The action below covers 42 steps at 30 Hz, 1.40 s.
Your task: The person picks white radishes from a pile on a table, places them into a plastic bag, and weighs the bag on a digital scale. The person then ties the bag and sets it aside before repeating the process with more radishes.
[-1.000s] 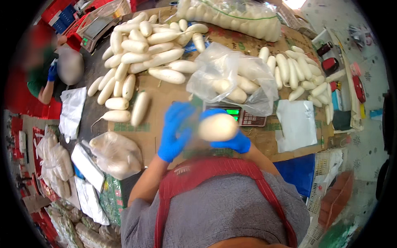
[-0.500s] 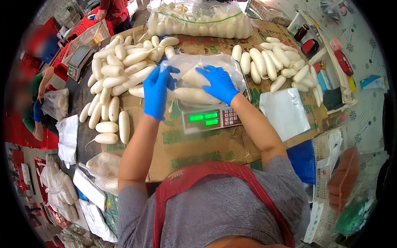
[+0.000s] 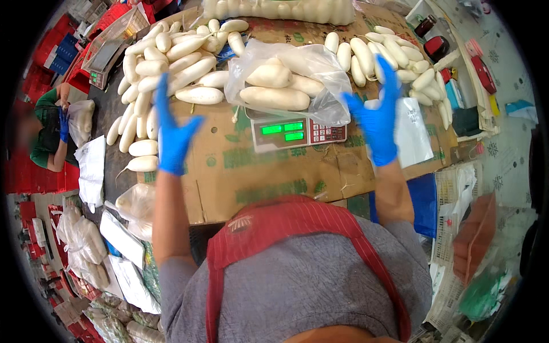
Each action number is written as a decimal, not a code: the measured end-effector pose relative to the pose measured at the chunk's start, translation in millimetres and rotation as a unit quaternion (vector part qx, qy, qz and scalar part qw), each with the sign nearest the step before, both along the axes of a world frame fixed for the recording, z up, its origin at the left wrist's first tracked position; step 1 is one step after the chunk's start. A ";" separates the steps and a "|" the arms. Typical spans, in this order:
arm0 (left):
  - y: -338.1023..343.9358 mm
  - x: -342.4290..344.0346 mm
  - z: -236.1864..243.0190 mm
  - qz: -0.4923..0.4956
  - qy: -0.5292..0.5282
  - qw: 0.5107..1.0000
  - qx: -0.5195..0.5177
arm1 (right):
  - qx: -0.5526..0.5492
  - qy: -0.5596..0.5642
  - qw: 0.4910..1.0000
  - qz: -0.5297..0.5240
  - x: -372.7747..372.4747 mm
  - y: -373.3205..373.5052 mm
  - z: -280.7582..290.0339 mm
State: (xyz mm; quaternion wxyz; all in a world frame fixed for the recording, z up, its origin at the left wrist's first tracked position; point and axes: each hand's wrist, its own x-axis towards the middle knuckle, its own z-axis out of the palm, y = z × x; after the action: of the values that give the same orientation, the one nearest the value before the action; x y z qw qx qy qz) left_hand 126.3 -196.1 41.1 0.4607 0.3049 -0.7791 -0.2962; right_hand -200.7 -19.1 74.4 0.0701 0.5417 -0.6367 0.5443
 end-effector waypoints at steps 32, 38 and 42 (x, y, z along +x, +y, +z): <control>138.8 50.1 70.7 -0.201 0.080 0.861 0.461 | 0.314 -0.439 0.576 0.614 167.7 -41.1 -26.9; 126.9 108.4 11.3 0.033 -0.263 0.952 0.153 | 0.280 -0.081 0.760 0.581 148.4 -16.6 -83.6; 122.8 158.2 -151.3 0.322 -0.236 0.876 0.271 | 0.269 -0.033 0.722 0.637 132.7 32.0 -156.3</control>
State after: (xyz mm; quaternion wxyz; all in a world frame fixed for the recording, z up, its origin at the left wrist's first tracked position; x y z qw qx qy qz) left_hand 284.4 -73.3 -110.3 0.2320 0.7129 -0.6127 -0.2501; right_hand -68.0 12.9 -81.9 -0.4624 0.7977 -0.2630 0.2843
